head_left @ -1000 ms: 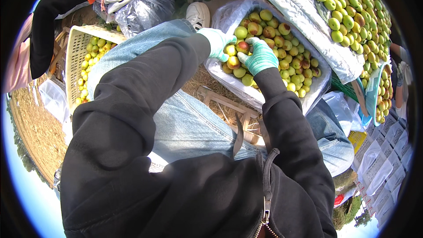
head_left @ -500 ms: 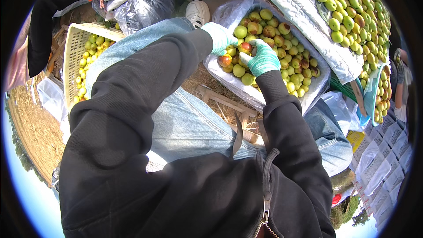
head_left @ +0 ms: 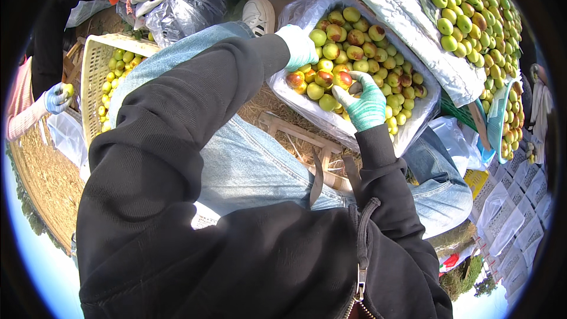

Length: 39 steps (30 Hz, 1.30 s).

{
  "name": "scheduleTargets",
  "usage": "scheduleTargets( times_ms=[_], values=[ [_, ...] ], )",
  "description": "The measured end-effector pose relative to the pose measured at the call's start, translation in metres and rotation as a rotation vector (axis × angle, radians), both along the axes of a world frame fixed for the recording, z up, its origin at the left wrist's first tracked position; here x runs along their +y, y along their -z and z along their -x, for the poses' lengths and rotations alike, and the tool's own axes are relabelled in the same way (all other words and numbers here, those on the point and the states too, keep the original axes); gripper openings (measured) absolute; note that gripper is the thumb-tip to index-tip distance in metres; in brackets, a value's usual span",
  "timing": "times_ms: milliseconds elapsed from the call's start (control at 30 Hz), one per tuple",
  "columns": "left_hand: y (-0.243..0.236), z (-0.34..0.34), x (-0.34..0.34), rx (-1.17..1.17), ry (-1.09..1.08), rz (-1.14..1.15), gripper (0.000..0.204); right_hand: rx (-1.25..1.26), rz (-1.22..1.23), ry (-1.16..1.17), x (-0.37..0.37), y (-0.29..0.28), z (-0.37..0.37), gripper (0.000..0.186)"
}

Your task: The person sits at a table and repeatedly picks green apples from a large pile, transfers them into a white tray, and occasionally moves apples between trays. The hands wear light green gloves and handle the fruit one by one or in small handfuls.

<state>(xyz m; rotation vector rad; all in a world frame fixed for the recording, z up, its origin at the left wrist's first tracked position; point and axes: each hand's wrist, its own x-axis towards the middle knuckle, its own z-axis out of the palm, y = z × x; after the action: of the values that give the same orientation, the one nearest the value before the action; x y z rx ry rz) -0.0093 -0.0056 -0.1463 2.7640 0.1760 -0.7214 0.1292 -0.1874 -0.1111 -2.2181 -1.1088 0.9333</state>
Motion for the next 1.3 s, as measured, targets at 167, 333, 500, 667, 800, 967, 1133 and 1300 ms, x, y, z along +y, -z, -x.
scheduleTargets(
  times_ms=[167,333,500,667,800,967,1133,1300],
  values=[
    [0.004,-0.011,0.004,0.038,0.001,0.077,0.043,-0.036,-0.046,-0.004,-0.006,-0.002,0.003,0.043],
    [0.001,0.005,0.022,-0.072,-0.014,0.288,0.053,0.058,0.049,0.038,0.021,-0.001,0.0,0.05],
    [-0.015,0.015,0.051,-0.144,-0.232,0.486,0.053,-0.019,0.162,-0.062,0.051,-0.002,0.005,0.051],
    [-0.061,0.038,0.1,-0.058,-0.323,0.326,0.05,-0.168,0.261,-0.255,0.067,-0.006,0.019,0.051],
    [-0.124,0.127,0.157,-0.075,-0.518,0.228,0.014,-0.151,0.193,-0.2,0.062,-0.01,0.017,0.051],
    [-0.147,0.313,0.18,-0.008,-1.198,0.123,0.061,-0.016,0.014,-0.077,0.022,-0.012,0.006,0.046],
    [-0.15,0.254,0.137,0.045,-0.877,-0.308,0.055,-0.055,-0.086,-0.121,0.01,-0.006,0.006,0.046],
    [-0.072,0.043,0.022,0.071,-0.252,0.298,0.038,-0.017,-0.098,-0.045,0.016,-0.016,0.005,0.048]
  ],
)
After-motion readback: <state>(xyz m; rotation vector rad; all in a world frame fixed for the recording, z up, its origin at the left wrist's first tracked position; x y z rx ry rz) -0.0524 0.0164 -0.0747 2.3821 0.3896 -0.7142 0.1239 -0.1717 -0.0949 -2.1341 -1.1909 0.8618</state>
